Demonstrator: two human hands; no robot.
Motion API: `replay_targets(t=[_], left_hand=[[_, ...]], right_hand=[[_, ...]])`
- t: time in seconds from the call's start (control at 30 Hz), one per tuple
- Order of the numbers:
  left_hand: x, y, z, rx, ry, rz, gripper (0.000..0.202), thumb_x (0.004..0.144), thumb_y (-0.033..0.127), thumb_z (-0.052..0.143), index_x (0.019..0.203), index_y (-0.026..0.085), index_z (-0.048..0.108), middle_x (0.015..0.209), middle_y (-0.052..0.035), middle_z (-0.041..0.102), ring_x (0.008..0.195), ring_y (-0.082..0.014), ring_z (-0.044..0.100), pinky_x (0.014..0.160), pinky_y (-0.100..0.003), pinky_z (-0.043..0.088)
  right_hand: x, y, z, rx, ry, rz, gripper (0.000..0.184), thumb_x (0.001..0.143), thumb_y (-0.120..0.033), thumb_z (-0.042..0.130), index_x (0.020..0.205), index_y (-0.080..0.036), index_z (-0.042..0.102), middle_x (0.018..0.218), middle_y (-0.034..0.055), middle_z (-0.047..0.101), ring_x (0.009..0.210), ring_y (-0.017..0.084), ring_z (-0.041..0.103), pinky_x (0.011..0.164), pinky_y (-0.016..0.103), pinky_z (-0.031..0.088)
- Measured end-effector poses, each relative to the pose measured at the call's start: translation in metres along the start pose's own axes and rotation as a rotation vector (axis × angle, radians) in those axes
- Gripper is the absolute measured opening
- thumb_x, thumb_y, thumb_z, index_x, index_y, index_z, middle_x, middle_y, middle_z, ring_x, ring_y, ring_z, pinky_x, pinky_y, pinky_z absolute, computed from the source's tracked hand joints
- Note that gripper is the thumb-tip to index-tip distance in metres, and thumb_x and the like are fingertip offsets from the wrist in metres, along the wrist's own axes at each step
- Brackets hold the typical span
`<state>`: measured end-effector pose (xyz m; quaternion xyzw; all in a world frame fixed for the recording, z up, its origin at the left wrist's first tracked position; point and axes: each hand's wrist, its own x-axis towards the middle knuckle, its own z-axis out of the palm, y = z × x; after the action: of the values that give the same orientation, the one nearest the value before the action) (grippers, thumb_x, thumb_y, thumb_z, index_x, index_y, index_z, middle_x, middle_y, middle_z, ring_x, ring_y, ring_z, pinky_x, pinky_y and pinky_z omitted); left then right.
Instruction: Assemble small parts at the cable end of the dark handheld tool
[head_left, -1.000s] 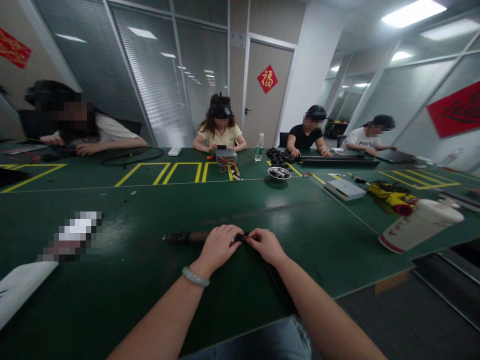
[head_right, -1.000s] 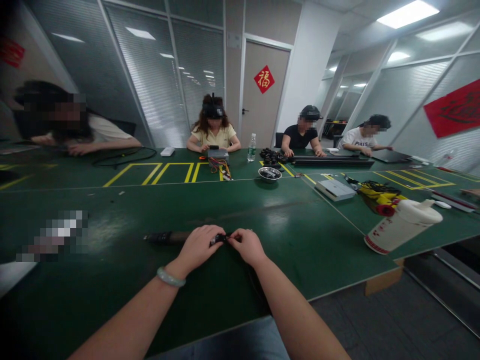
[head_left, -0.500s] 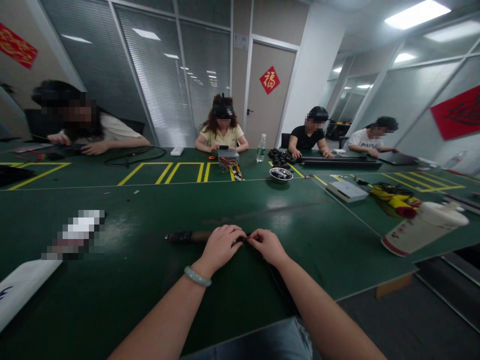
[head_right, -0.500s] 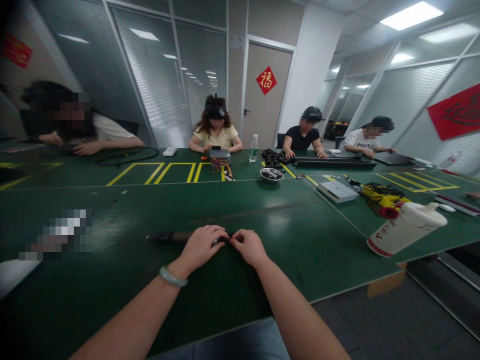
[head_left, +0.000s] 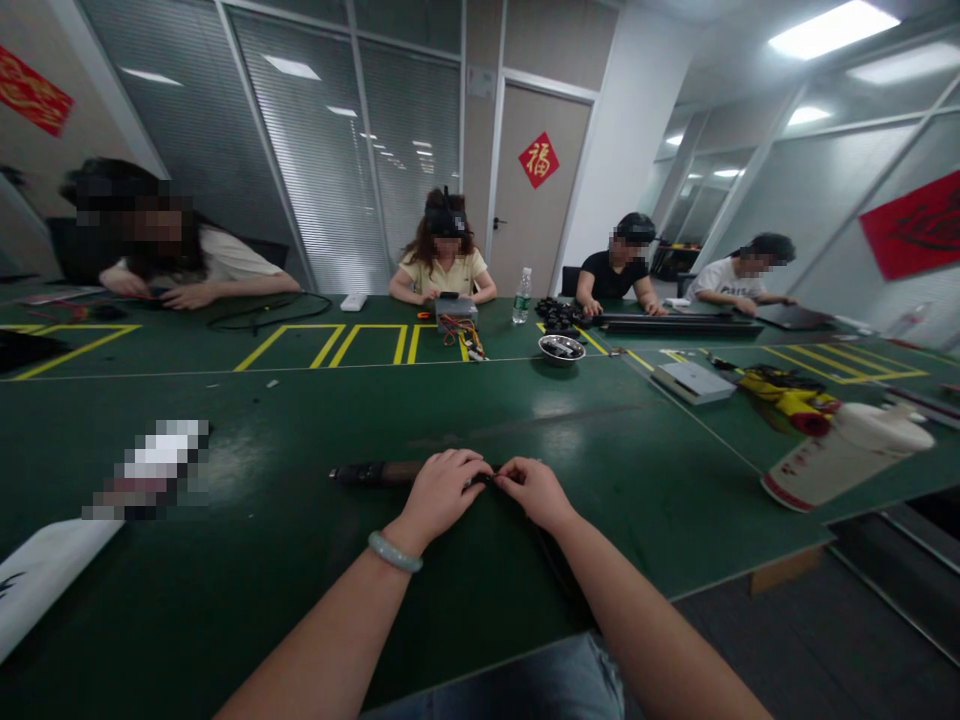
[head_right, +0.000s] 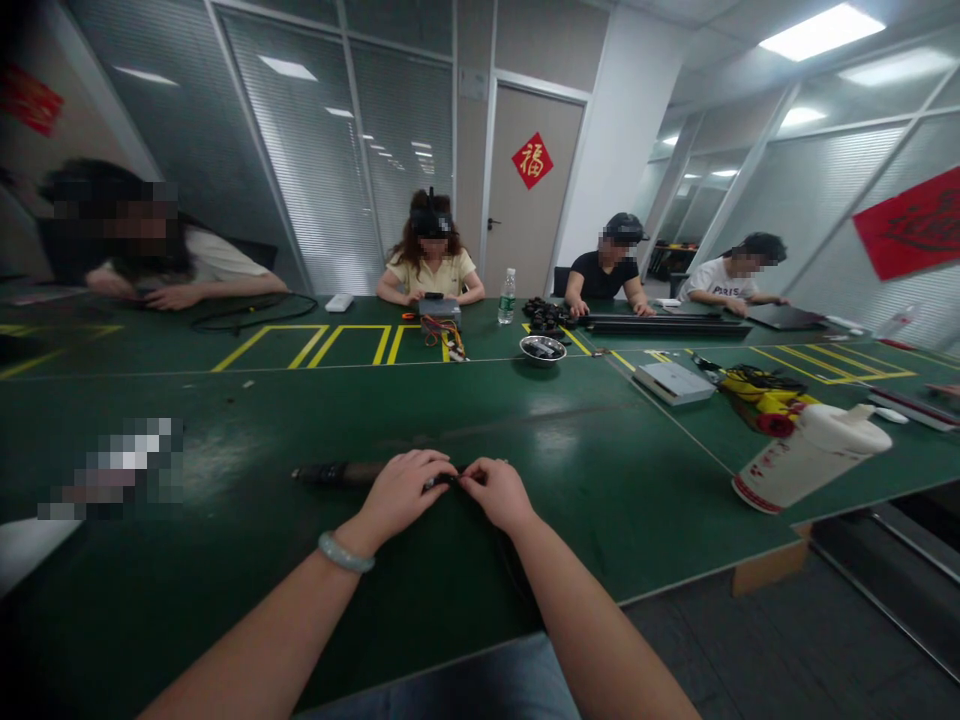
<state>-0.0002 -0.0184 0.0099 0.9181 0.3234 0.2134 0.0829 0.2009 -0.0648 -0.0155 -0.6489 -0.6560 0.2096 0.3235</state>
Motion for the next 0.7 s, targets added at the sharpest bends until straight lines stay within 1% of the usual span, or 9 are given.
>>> replay_targets(t=[0.1, 0.2, 0.37, 0.47, 0.6, 0.7], left_hand=[[-0.0003, -0.0001, 0.0001, -0.003, 0.006, 0.001, 0.022, 0.089, 0.028, 0.057, 0.110, 0.031, 0.061, 0.117, -0.0005, 0.058, 0.107, -0.0207, 0.051, 0.093, -0.037, 0.037], [-0.0003, 0.0002, -0.0001, -0.009, 0.016, -0.011, 0.024, 0.088, 0.028, 0.058, 0.112, 0.029, 0.059, 0.115, -0.0007, 0.059, 0.106, -0.0205, 0.052, 0.092, -0.036, 0.038], [-0.0006, -0.0006, 0.0010, -0.001, 0.005, -0.010, 0.020, 0.088, 0.027, 0.058, 0.108, 0.030, 0.061, 0.116, 0.0006, 0.058, 0.107, -0.0202, 0.051, 0.092, -0.036, 0.038], [-0.0010, -0.0008, 0.0012, 0.000, -0.003, -0.007, 0.022, 0.089, 0.027, 0.057, 0.111, 0.031, 0.061, 0.118, 0.0000, 0.057, 0.109, -0.0203, 0.051, 0.093, -0.036, 0.037], [-0.0011, 0.0001, 0.0000, -0.015, 0.001, -0.011, 0.026, 0.089, 0.027, 0.057, 0.115, 0.029, 0.057, 0.118, -0.0008, 0.058, 0.109, -0.0208, 0.051, 0.093, -0.037, 0.037], [-0.0006, 0.0007, -0.0010, -0.018, -0.005, -0.023, 0.024, 0.088, 0.028, 0.059, 0.112, 0.028, 0.058, 0.116, -0.0005, 0.059, 0.108, -0.0208, 0.051, 0.092, -0.036, 0.038]], right_hand=[[-0.0001, 0.0004, 0.0002, 0.001, 0.004, 0.002, 0.020, 0.083, -0.040, 0.060, 0.084, -0.022, 0.069, 0.079, 0.0004, 0.069, 0.074, 0.016, 0.058, 0.067, 0.026, 0.039], [0.0001, 0.0006, 0.0003, 0.008, 0.000, 0.004, 0.020, 0.083, -0.040, 0.060, 0.084, -0.022, 0.069, 0.079, 0.0002, 0.069, 0.073, 0.016, 0.058, 0.068, 0.026, 0.040], [0.0000, -0.0004, -0.0009, 0.012, -0.009, 0.004, 0.020, 0.084, -0.040, 0.059, 0.085, -0.022, 0.069, 0.080, -0.0001, 0.069, 0.074, 0.016, 0.059, 0.067, 0.025, 0.040], [-0.0003, -0.0014, -0.0016, 0.010, -0.014, 0.004, 0.020, 0.084, -0.040, 0.059, 0.085, -0.022, 0.069, 0.081, 0.0003, 0.069, 0.075, 0.016, 0.059, 0.067, 0.025, 0.040], [-0.0006, -0.0023, -0.0020, 0.007, -0.014, 0.009, 0.021, 0.084, -0.040, 0.059, 0.085, -0.021, 0.069, 0.082, 0.0012, 0.069, 0.075, 0.016, 0.059, 0.067, 0.026, 0.041], [-0.0007, -0.0027, -0.0025, 0.005, -0.013, 0.012, 0.022, 0.084, -0.041, 0.059, 0.085, -0.021, 0.069, 0.082, 0.0016, 0.069, 0.076, 0.017, 0.059, 0.068, 0.026, 0.041]])
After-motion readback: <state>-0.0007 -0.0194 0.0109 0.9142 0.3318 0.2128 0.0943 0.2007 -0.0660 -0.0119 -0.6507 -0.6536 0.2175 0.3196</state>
